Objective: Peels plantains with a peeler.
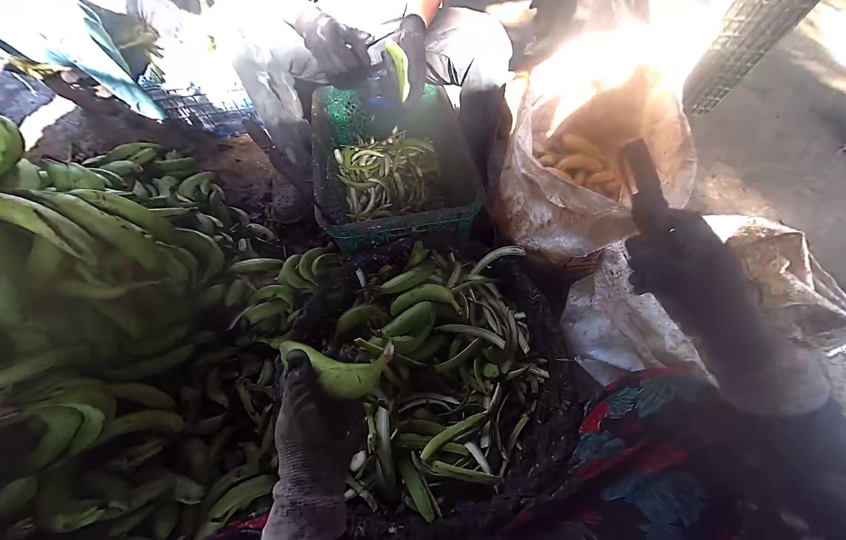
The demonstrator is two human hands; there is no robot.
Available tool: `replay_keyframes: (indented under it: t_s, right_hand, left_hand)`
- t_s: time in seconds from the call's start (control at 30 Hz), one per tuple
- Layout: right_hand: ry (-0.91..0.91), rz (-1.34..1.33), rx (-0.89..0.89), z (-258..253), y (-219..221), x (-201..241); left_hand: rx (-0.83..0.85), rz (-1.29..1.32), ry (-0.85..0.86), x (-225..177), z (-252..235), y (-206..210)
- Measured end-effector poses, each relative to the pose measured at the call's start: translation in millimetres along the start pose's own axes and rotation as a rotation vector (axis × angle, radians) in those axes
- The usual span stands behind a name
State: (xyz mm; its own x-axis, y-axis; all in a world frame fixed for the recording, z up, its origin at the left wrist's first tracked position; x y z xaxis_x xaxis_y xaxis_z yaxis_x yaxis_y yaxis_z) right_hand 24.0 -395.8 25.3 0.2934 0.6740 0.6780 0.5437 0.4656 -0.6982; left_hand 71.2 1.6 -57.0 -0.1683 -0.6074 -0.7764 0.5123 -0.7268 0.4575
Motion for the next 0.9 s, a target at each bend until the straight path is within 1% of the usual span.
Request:
replay_keyframes:
  t_s: [0.07, 0.1, 0.13, 0.17, 0.27, 0.3, 0.33, 0.4, 0.43, 0.53, 0.6, 0.7, 0.73, 0.77, 0.8, 0.83, 0.87, 0.9]
  right_hand:
    - [-0.052, -0.098, 0.087, 39, 14, 37]
    - [-0.073, -0.159, 0.148, 62, 22, 57]
    - [-0.079, -0.234, 0.224, 86, 32, 73]
    - [-0.042, -0.316, 0.308, 109, 43, 84]
    - [0.077, -0.551, 0.558, 168, 83, 87]
    - [0.139, -0.590, 0.617, 184, 92, 86]
    - [0.188, -0.603, 0.666, 197, 99, 86]
    - [0.279, -0.649, 0.746, 215, 107, 88]
    - [0.314, -0.670, 0.774, 221, 109, 90]
    - [0.321, -0.687, 0.823, 227, 108, 98]
    - [0.320, -0.712, 0.812, 227, 107, 104]
    - [0.319, -0.776, 0.776, 226, 105, 113]
    - [0.288, -0.776, 0.777, 226, 105, 115]
    - [0.243, -0.738, 0.820, 225, 106, 113]
    - [0.187, -0.661, 0.918, 224, 110, 108]
    - [0.136, -0.582, 1.048, 223, 116, 101]
    - [0.101, -0.517, 1.120, 221, 120, 94]
    - [0.060, -0.499, 1.078, 215, 120, 89]
  left_hand:
    - [0.069, 0.008, 0.058, -4, 1, 5]
    - [0.068, -0.014, 0.118, -6, 4, 7]
    - [0.050, -0.048, 0.198, -9, 8, 8]
    - [0.026, -0.089, 0.311, -10, 13, 6]
    - [0.041, -0.100, 0.657, -16, 18, -3]
    - [0.039, -0.102, 0.741, -19, 22, -6]
    - [0.073, -0.088, 0.815, -20, 28, -8]
    - [0.220, -0.101, 0.973, -24, 37, -12]
    - [0.266, -0.138, 1.055, -25, 41, -13]
    - [0.286, -0.239, 1.223, -26, 54, -14]
    - [0.299, -0.241, 1.279, -26, 60, -11]
    - [0.316, -0.119, 1.239, -27, 65, -1]
    - [0.309, -0.061, 1.193, -29, 66, 5]
    - [0.291, -0.063, 1.134, -32, 67, 10]
    - [0.279, -0.060, 1.013, -34, 68, 16]
    - [0.259, 0.029, 0.791, -37, 67, 26]
    - [0.263, 0.114, 0.537, -40, 65, 34]
    - [0.250, 0.125, 0.347, -44, 62, 37]
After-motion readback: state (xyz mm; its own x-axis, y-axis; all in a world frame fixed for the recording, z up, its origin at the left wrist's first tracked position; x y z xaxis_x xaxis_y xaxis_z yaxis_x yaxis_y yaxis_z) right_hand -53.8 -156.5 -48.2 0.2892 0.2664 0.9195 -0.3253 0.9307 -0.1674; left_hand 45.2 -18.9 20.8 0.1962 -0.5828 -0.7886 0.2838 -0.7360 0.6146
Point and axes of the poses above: each hand's wrist, its own z-axis away from the middle knuckle, its own y-axis out of the palm, x = y × z, the point moved 2 cm from there along -z, towards the middle knuckle, and after that the axes turned 12 degrees about -x, right-handed, at the moved point
